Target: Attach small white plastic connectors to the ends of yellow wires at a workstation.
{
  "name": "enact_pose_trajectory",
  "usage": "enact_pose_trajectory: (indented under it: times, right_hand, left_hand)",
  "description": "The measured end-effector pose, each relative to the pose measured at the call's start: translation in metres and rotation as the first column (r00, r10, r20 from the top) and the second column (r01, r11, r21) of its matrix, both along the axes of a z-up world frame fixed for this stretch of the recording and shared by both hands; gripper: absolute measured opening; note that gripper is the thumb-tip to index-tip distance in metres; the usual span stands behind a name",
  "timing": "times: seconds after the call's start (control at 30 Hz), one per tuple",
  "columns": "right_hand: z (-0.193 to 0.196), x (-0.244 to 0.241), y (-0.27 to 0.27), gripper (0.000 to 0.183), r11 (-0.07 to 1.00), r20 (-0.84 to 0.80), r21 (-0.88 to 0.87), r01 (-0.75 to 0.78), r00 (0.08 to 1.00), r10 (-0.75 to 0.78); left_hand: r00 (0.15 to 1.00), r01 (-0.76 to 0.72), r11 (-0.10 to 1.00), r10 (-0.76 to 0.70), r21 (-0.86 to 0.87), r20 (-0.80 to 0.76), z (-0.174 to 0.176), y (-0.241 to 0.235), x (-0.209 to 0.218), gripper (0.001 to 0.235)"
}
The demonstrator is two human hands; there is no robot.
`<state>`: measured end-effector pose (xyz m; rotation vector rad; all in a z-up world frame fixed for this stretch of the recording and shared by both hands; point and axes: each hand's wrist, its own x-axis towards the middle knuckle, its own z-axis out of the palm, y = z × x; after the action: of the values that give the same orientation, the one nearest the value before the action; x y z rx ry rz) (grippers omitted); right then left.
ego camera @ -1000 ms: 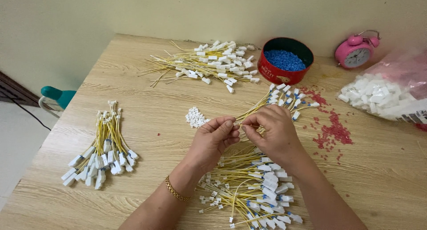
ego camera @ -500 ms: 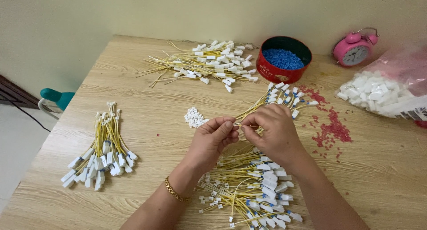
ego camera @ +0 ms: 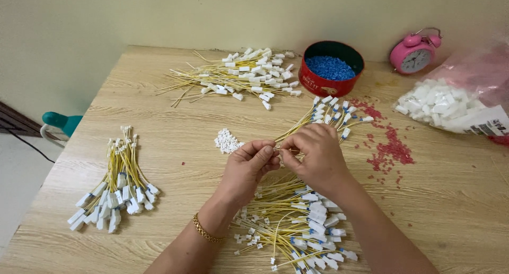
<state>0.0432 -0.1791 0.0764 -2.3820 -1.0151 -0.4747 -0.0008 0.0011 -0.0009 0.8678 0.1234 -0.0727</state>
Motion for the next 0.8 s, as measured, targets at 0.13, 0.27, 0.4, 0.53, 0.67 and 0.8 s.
enact_pose_trajectory:
  times: [0.13,0.27,0.4,0.53,0.67,0.8]
  right_hand:
    - [0.000,-0.001,0.001,0.012,0.999,-0.052,0.050,-0.002,0.999,0.005]
    - [0.000,-0.002,0.005,0.012,0.997,-0.080,0.070,-0.014,0.997,0.020]
    - [-0.007,-0.002,0.003,0.013,0.994,-0.047,0.098,-0.045,0.998,0.049]
    - [0.013,0.015,-0.028,0.018,0.991,-0.298,0.109,-0.082,0.948,0.111]
    - [0.011,0.055,-0.086,0.020,0.966,-0.368,0.037,0.257,0.902,-0.226]
    - [-0.040,0.085,-0.126,0.025,0.904,-0.273,-0.287,0.316,0.878,-0.394]
  left_hand:
    - [1.000,-0.007,1.000,0.007,0.011,0.007,-0.001,-0.001,0.000,0.017]
    - [1.000,-0.002,1.000,0.002,0.019,-0.013,-0.002,0.000,0.000,0.017]
    - [0.999,0.008,0.997,-0.005,0.079,-0.032,-0.004,0.006,0.002,0.019]
    - [0.996,0.088,0.959,-0.085,0.268,-0.021,0.012,0.026,-0.001,0.019]
    - [0.968,0.249,0.836,-0.201,0.489,-0.150,0.032,0.044,-0.015,0.023]
    - [0.913,0.407,0.538,-0.261,0.738,-0.313,0.043,0.049,-0.040,0.025]
